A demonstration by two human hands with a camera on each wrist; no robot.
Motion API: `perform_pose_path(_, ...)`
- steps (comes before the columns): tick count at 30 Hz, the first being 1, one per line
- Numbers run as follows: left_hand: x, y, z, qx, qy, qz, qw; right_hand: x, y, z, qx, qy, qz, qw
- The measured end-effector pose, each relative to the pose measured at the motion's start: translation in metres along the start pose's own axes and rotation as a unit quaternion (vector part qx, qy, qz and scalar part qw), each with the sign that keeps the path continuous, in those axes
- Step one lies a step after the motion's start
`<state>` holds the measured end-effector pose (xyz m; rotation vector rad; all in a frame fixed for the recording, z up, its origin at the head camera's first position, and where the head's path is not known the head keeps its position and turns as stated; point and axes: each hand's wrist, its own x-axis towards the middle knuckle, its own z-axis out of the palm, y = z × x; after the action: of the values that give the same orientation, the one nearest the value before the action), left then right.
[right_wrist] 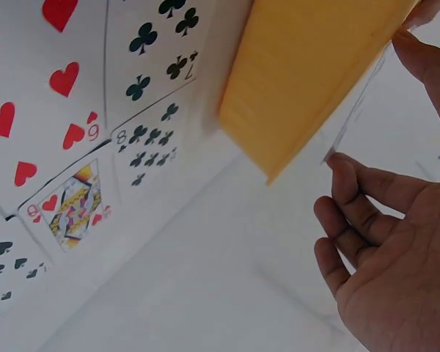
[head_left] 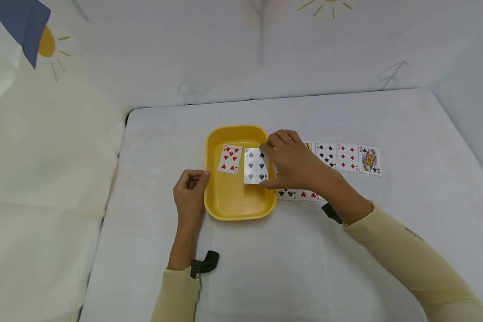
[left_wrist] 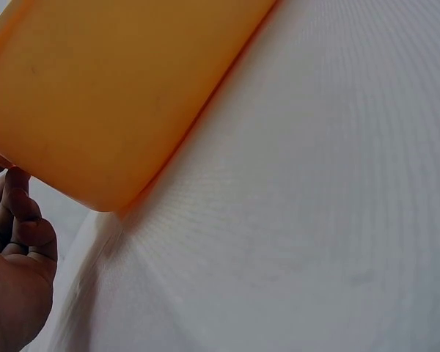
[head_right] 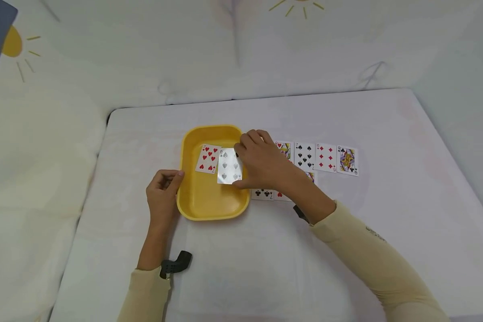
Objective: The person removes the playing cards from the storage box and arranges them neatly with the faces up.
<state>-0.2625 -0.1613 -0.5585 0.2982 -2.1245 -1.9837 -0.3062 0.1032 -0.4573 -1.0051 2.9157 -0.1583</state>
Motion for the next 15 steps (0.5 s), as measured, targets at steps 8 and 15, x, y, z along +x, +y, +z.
perform_pose_path(8, -0.006, 0.024, -0.001, 0.012, 0.001, -0.018, 0.9998, -0.014, 0.01, -0.002, 0.007, 0.005, 0.006, 1.0)
perform_pose_path(15, -0.007, 0.029, -0.003, 0.01, 0.002, -0.021, 0.9997, -0.024, 0.013, -0.006, 0.01, 0.005, 0.015, 1.0)
